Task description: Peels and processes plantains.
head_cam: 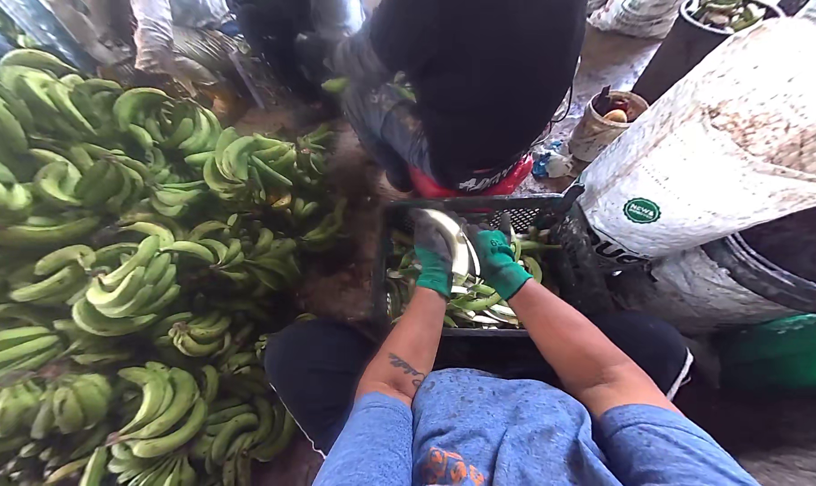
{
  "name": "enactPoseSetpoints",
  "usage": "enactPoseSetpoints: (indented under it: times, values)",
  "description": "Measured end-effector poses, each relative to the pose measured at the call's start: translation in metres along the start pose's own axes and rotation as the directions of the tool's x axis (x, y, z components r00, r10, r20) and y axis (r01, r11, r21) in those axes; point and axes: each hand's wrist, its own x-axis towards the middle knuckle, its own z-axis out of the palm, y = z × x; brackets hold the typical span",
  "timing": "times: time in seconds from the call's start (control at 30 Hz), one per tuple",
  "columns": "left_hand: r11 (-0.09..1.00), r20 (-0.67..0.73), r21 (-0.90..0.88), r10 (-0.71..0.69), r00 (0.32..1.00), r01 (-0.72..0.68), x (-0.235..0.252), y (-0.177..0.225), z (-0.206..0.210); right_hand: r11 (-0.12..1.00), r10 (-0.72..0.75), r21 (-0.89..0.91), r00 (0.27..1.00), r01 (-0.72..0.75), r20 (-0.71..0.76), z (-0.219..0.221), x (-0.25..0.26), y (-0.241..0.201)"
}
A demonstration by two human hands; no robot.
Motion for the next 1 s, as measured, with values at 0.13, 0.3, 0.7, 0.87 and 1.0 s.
enactPoseSetpoints:
  times: [0.13, 0.3, 0.7, 0.87, 1.0]
  values:
    - [0.978, 0.073, 0.173, -0.129, 0.989, 0.115, 0.003, -0.001, -0.009, 0.992, -0.051, -0.114, 0.999, 0.049, -0.014, -0.015, 0.0, 0.005]
    - [0.951, 0.319, 0.302, -0.161, 0.934, 0.061, 0.006, -0.018, -0.022, 0.992, 0.021, -0.122, 0.999, -0.018, 0.025, -0.024, 0.003, 0.011]
    - [0.83, 0.627, 0.551, -0.476, 0.616, 0.081, -0.004, -0.004, -0.025, 0.962, -0.07, -0.248, 0.98, 0.116, 0.188, -0.038, 0.014, 0.011]
    - [0.822, 0.561, 0.548, -0.498, 0.662, 0.154, 0.006, -0.022, -0.043, 0.953, 0.14, -0.293, 0.969, -0.076, 0.205, -0.028, 0.039, 0.02]
    - [0.9, 0.18, 0.118, -0.435, 0.882, 0.42, 0.016, -0.027, -0.047, 0.987, 0.118, -0.117, 0.992, -0.112, 0.046, -0.012, 0.033, 0.032]
